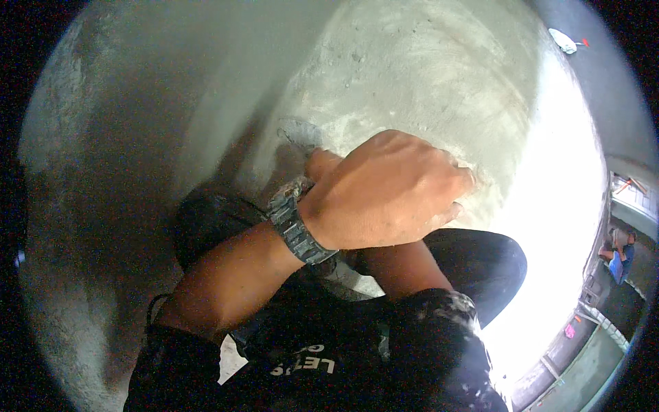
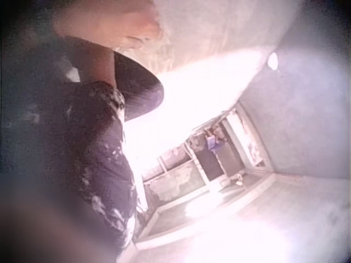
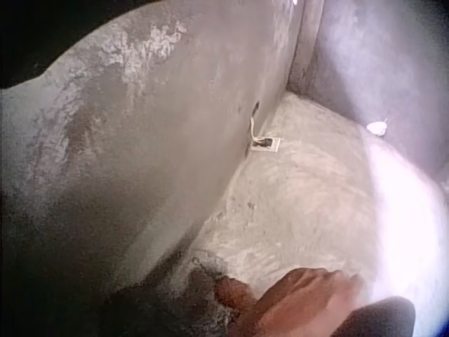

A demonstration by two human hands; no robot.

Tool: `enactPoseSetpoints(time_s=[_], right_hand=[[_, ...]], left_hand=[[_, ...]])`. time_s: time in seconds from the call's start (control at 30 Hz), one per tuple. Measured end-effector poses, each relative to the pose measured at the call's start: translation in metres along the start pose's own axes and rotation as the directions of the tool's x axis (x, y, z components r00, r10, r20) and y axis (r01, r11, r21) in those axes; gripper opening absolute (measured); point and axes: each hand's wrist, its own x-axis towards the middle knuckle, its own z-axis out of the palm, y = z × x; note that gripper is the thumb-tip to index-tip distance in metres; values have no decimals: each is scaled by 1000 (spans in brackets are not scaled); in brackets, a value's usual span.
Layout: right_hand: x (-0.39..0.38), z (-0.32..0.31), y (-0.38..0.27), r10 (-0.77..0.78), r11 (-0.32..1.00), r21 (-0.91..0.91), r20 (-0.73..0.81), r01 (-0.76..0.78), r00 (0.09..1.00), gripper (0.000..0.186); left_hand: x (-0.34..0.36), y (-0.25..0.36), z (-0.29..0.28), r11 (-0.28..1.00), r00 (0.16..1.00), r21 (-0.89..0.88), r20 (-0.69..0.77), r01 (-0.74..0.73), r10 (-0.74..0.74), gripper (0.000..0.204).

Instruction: The person smooths a wet compound onto the floor and wall corner using a trowel, repeatedly spreading and leveling the material with short, controlled strokes.

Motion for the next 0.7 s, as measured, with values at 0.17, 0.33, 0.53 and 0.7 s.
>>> enactPoseSetpoints(time_s=[0.17,0.33,0.53,0.7], right_hand=[[18,-62,91,195,971,173,-192,-162,962,48],[60,11,165,-20,989,-143,-433,-47,901,48],[33,-33,74,250,960,177,-186,-218,950,58],[33,-17,80,79,990,-91,-250,-105,965,53]], left_hand=[[-4,1,7,995,996,-79,-72,-53,47,17],[21,13,19,989,994,-104,14,-107,109,13],[1,2,10,998,1000,-50,-2,-27,27,12],[6,-1,14,997,997,-45,-45,-60,58,11]])
